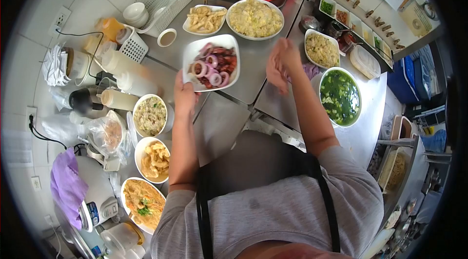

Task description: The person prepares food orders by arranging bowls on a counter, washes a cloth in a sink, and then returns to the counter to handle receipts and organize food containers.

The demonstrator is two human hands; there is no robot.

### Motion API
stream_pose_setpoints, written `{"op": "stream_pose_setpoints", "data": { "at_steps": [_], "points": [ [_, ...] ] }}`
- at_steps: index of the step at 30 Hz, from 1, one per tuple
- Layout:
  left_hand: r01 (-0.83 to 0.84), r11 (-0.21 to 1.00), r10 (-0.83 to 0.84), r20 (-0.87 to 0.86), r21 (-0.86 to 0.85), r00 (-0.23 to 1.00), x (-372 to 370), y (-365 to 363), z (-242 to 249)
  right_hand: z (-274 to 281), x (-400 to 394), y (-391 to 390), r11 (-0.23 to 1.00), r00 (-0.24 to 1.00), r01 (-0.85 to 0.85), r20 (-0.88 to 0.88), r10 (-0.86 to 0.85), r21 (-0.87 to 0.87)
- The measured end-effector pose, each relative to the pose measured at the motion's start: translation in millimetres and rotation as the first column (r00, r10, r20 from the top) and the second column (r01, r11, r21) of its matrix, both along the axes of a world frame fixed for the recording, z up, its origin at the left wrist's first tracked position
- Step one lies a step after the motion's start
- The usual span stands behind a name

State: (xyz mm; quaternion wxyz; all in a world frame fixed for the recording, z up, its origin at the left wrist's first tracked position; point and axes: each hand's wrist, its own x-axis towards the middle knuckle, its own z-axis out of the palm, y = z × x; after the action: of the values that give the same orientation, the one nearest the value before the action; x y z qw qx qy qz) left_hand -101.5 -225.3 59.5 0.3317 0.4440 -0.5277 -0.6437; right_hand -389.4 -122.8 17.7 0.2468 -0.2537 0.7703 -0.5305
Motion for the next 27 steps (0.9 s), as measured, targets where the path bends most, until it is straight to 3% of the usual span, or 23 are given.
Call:
{"op": "stream_pose_setpoints", "data": {
  "at_steps": [1, 4, 7, 9, 10, 12, 14, 17, 18, 20, 24, 25, 27],
  "points": [
    [-0.054, 0.998, 0.054, 0.013, -0.022, 0.998, 2.5, -4.0, -1.0, 3.1, -6.7, -8.1, 0.972, 0.964, 0.214, -0.139, -0.226, -0.093],
    [-0.271, 0.96, 0.272, 0.002, -0.066, 0.962, 0.2, -7.5, 3.1, -32.8, -11.5, -40.4, 0.879, 0.84, 0.31, -0.537, -0.075, 0.362],
    [-0.297, 0.953, 0.297, -0.01, -0.056, 0.955, 1.8, -8.6, 5.7, -58.5, 12.3, -46.1, 0.897, 0.625, 0.305, -0.778, 0.066, 0.321],
    [-0.312, 0.949, 0.311, -0.039, -0.041, 0.95, 4.7, -7.6, 5.8, -40.9, 35.9, -35.4, 0.855, 0.52, 0.113, -0.763, 0.384, 0.507],
    [-0.317, 0.948, 0.315, -0.055, -0.032, 0.947, 5.0, -6.7, 5.4, -60.6, 45.3, -43.3, 0.944, 0.809, -0.21, -0.497, 0.313, 0.253],
    [-0.339, 0.94, 0.335, -0.086, -0.037, 0.938, 5.5, -6.3, 3.8, -83.8, 57.2, -50.0, 0.837, 0.821, -0.545, -0.231, 0.522, -0.046],
    [-0.358, 0.933, 0.353, -0.106, -0.039, 0.93, 9.5, -5.6, 3.5, -34.8, 85.5, -38.8, 0.572, 0.479, -0.8, -0.384, 0.79, 0.179],
    [-0.387, 0.921, 0.379, -0.131, -0.037, 0.916, 12.5, -1.4, 4.1, -69.8, 66.0, -75.6, 0.881, 0.749, -0.474, -0.525, 0.404, 0.001],
    [-0.395, 0.918, 0.385, -0.14, -0.045, 0.912, 13.8, -1.2, 3.7, -66.8, 72.4, -83.5, 0.956, 0.705, -0.285, -0.661, 0.256, 0.066],
    [-0.425, 0.905, 0.416, -0.164, -0.026, 0.895, 12.7, -0.6, 5.2, -49.8, 98.2, -107.0, 0.986, 0.472, 0.146, -0.882, 0.002, 0.08],
    [-0.443, 0.896, 0.439, -0.159, 0.012, 0.884, 13.7, -5.2, 1.8, -66.8, 138.3, -172.2, 0.907, 0.641, -0.375, -0.653, 0.403, 0.191],
    [-0.442, 0.897, 0.439, -0.152, 0.014, 0.885, 12.5, -7.5, -0.7, -55.3, 152.2, -175.2, 0.857, 0.694, -0.486, -0.52, 0.499, 0.173],
    [-0.438, 0.899, 0.436, -0.134, 0.021, 0.89, 8.6, -14.4, -10.2, -69.4, 169.1, -179.8, 0.795, 0.655, -0.606, -0.57, 0.496, -0.004]
  ]
}}
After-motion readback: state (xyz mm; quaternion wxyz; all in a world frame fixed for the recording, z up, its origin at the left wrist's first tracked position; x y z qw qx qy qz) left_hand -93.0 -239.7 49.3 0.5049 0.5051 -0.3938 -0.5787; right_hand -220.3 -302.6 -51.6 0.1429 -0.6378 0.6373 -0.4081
